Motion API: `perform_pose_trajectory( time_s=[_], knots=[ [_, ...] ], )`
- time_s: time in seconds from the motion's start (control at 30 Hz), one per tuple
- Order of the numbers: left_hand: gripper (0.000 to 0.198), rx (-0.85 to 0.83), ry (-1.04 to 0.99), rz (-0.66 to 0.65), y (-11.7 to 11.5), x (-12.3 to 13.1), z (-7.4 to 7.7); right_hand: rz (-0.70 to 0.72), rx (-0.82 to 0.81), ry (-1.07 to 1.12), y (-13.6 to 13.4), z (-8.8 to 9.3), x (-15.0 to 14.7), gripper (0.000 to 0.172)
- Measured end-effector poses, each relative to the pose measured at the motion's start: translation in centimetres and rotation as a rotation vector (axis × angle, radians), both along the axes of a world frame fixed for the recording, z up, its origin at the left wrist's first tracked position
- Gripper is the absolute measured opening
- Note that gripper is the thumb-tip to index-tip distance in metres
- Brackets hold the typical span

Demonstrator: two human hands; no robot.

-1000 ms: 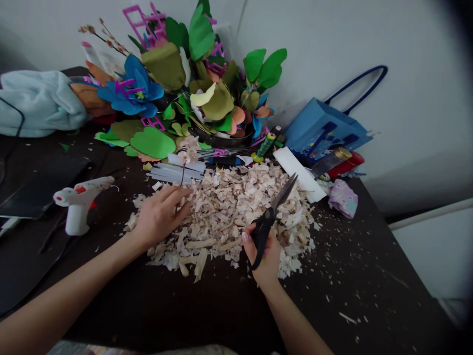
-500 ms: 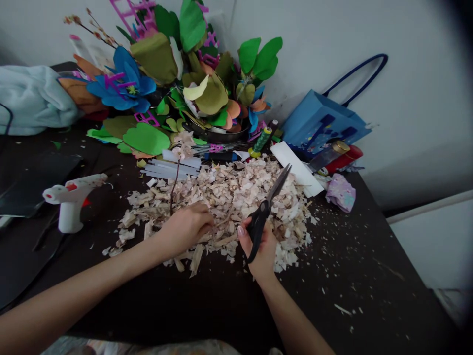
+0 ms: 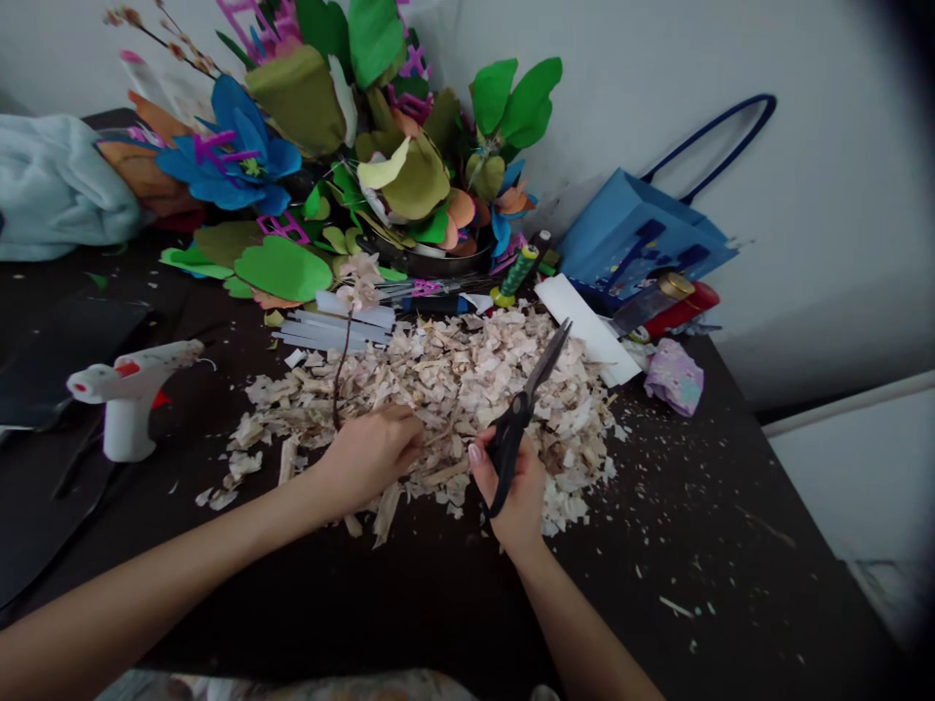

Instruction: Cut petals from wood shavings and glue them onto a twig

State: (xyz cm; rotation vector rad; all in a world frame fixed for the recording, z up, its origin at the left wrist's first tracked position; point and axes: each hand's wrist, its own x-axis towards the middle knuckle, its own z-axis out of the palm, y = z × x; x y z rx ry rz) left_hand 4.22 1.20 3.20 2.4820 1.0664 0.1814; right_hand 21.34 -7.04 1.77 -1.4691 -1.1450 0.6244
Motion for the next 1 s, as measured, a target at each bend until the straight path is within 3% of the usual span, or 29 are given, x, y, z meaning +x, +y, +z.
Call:
perform_pose_trajectory(
  time_s=[0.27,0.47,0.7,1.0],
  knots=[
    [0.024,-0.650,-0.445,0.137,1.5,-2.6,0.2,0.012,-0.040,-0.013,-0.1,-0.2,0.0,0.015],
    [0.027,-1.040,-0.576,0.192,1.8,-3.0,-0.1,0.073,-0.073,0.037,0.1,0.0,-0.2,0.014],
    [0.031,-1.111,-0.630,0.200,1.5,-3.2,-0.6,0.133,-0.103,0.074,0.3,0.1,-0.4,0.015],
    [0.029,-1.111,-0.711,0.220,-0.1,-2.6,-0.2,0.212,-0.155,0.282,-0.2,-1.0,-1.6,0.027]
  ],
)
